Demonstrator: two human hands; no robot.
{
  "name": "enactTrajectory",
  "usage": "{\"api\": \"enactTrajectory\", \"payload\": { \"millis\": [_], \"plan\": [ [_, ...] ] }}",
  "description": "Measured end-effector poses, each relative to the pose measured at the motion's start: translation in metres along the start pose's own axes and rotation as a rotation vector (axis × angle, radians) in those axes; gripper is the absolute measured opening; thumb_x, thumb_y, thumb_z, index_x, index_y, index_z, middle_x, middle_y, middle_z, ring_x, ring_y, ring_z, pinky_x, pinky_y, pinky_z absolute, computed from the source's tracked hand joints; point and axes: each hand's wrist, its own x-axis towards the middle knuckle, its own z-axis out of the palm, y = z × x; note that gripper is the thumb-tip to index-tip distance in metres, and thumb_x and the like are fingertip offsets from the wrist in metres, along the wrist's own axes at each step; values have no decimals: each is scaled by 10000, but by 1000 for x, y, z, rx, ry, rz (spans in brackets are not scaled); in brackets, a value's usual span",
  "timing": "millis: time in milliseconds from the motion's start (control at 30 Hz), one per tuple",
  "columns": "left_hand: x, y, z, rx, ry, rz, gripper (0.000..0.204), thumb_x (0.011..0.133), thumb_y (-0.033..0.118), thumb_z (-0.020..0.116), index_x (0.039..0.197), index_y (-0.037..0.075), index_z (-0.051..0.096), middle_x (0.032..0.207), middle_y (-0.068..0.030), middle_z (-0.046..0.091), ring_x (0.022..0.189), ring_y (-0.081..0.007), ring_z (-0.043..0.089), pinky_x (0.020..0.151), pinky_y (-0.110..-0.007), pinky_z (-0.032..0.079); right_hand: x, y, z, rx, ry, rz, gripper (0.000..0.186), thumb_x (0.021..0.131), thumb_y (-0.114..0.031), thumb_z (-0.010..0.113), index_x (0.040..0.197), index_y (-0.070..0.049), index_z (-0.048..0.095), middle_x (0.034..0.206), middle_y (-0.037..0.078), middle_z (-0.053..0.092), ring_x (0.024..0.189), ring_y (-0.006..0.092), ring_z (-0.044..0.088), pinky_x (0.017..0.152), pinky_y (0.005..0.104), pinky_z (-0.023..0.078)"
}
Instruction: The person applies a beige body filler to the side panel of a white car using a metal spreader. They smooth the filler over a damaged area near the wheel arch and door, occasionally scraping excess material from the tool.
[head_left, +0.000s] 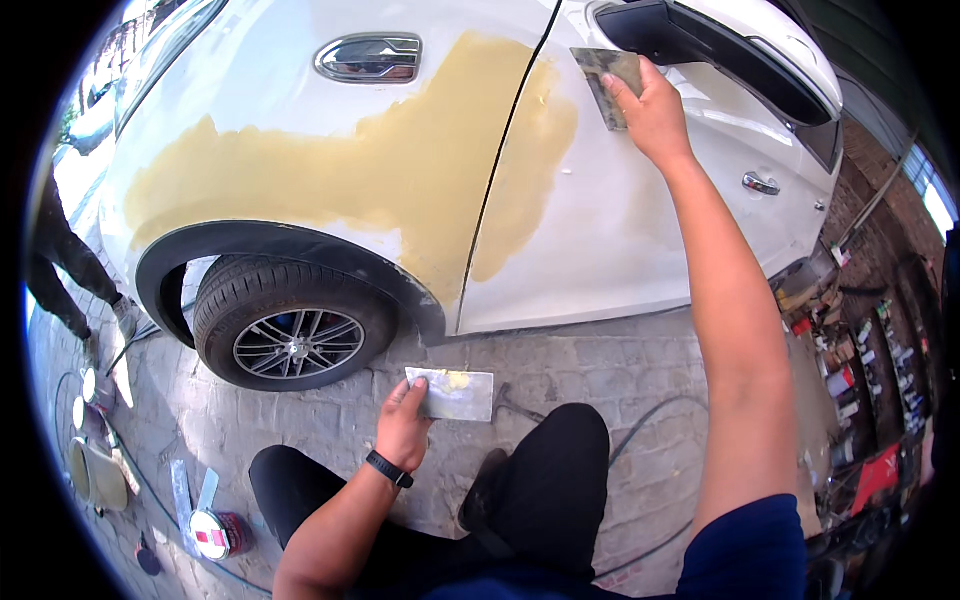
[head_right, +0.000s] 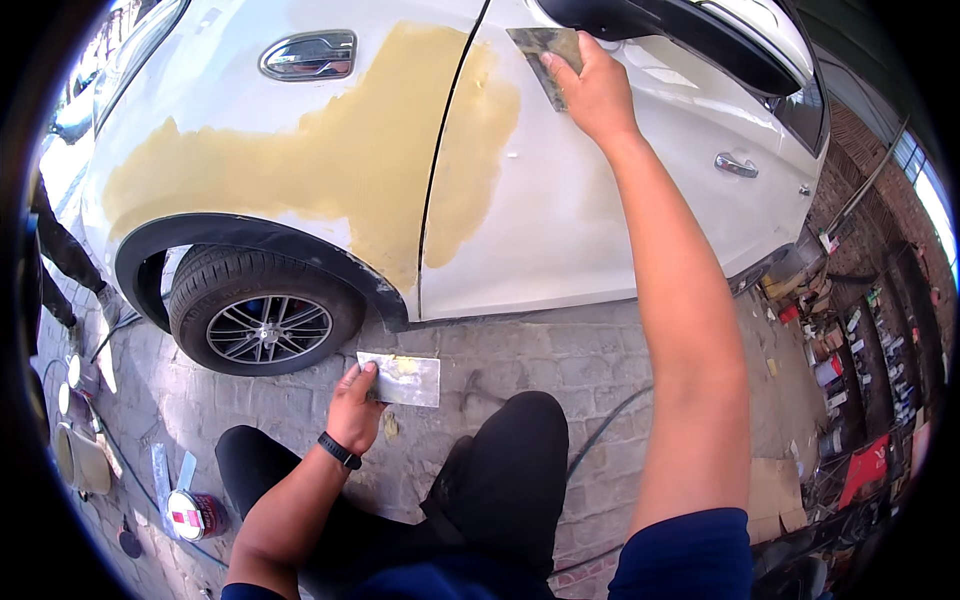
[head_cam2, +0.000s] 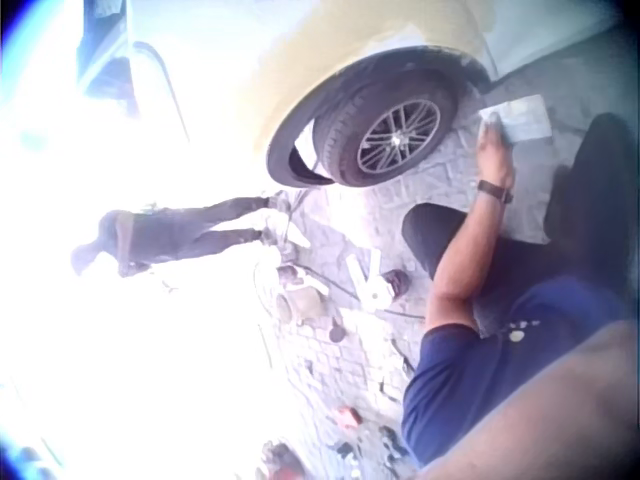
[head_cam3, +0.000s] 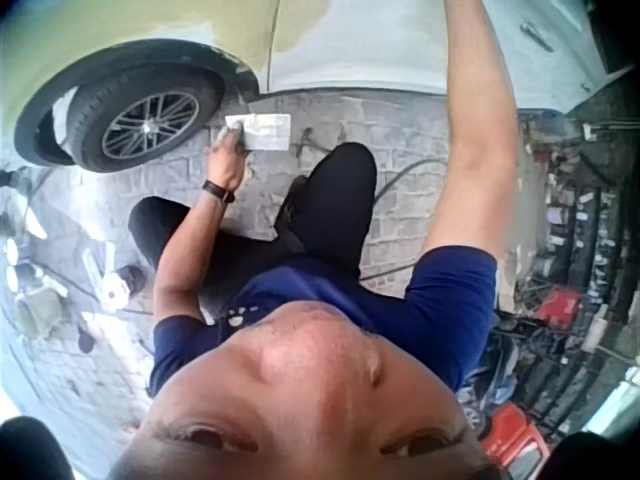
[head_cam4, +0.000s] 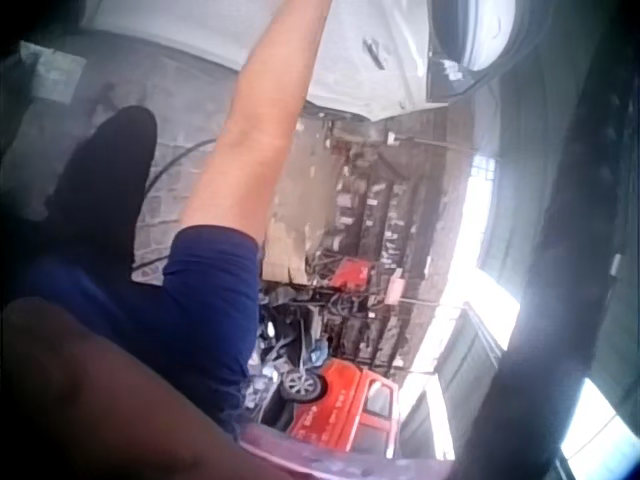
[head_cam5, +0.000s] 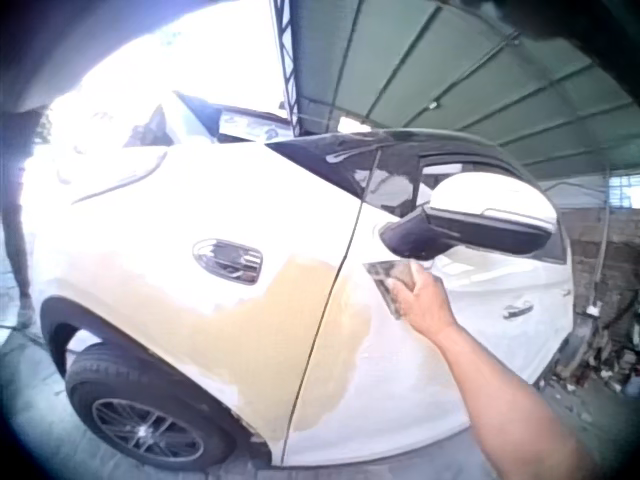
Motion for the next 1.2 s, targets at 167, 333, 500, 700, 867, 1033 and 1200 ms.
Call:
{"api": "enactTrajectory", "payload": {
  "millis": [167,333,500,700,867,1033,1200],
  "plan": [
    [-4,5,3,12,13,15,263,1089,255,616,1255,57,663,1176,-44,721,1089,-165,668,977,-373,514,7,-6,9,-130,-107,-103,449,999,-412,706,1254,-46,655,1001,137,774,924,316,721,850,420,549],
    [-2,4,-1,7,11,12,241,1091,245,610,1243,68,671,1173,-34,723,1072,-153,665,957,-361,514,-12,-8,16,-237,-236,-33,417,998,-453,701,1133,-63,644,901,121,746,848,319,690,807,443,533],
    [-5,5,1,33,-6,14,245,1090,257,610,1234,69,675,1173,-29,723,1079,-148,661,957,-363,505,-32,-8,18,-556,-418,-209,410,991,-441,703,1096,-50,637,955,155,745,889,374,687,811,475,532],
    [-7,4,1,50,-1,14,272,1088,270,611,1255,62,663,1184,-36,718,1103,-158,656,986,-378,497,7,-9,7,-200,-94,-47,452,1008,-472,681,1144,-44,634,986,150,762,909,366,710,812,463,544],
    [-5,5,-3,41,11,23,299,1087,278,615,1278,50,649,1200,-48,712,1113,-163,653,1010,-385,496,-1,-11,13,-319,-233,-49,459,1006,-494,678,1080,-44,623,889,116,740,834,330,691,762,459,530],
    [-10,7,7,56,1,6,307,1086,283,620,1278,47,652,1187,-48,715,1093,-159,655,1004,-386,502,-42,-2,28,-381,-289,-134,446,983,-480,706,1059,-47,632,903,115,695,871,349,651,753,473,518],
    [-8,3,1,73,7,9,293,1084,281,624,1264,53,664,1177,-43,719,1084,-155,659,994,-383,509,-89,4,33,-433,-439,-539,358,946,-335,767,1081,-23,653,906,138,630,874,374,604,785,477,505]
  ]
}}
